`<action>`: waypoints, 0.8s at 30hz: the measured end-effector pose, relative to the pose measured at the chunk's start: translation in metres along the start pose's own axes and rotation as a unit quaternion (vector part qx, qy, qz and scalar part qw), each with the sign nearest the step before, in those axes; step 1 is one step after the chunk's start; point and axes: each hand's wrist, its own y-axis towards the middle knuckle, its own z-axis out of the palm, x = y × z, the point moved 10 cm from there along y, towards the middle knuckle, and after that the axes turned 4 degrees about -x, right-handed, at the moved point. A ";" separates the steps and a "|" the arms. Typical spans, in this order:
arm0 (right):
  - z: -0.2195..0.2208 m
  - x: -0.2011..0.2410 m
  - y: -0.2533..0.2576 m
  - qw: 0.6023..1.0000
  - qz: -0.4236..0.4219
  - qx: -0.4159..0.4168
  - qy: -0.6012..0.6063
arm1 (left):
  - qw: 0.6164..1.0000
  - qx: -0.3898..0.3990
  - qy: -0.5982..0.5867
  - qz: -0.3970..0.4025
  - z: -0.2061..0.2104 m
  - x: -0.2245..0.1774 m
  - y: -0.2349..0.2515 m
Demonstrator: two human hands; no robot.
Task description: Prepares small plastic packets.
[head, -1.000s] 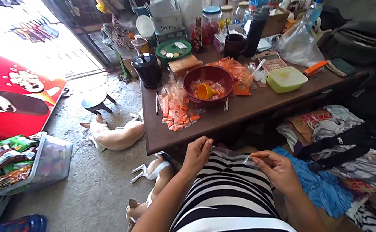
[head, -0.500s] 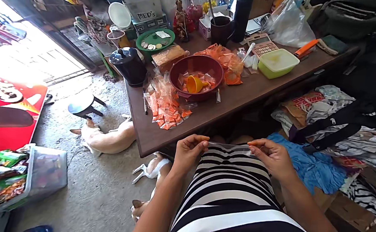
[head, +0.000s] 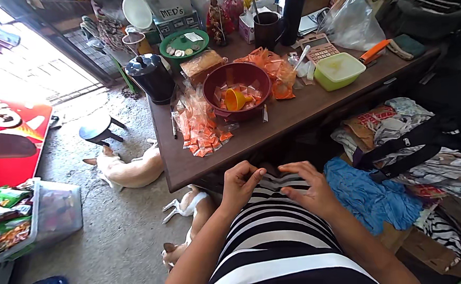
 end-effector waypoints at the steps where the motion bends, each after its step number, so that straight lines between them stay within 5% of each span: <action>1: 0.010 0.004 0.001 1.000 0.005 0.009 0.027 | 1.000 0.004 0.004 0.006 0.003 -0.002 0.000; 8: 0.039 -0.008 -0.002 0.954 0.111 0.005 0.279 | 1.000 -0.008 -0.004 0.011 0.005 -0.006 0.000; 12: 0.036 -0.013 -0.006 0.948 0.133 -0.001 0.289 | 0.996 0.013 -0.072 -0.057 0.007 0.009 -0.001; 18: 0.036 -0.018 -0.009 0.946 0.138 -0.003 0.293 | 0.989 0.077 -0.117 -0.054 0.019 0.000 0.003; 24: 0.037 -0.019 -0.010 0.955 0.131 0.006 0.268 | 0.990 0.057 -0.103 -0.076 0.017 0.002 0.004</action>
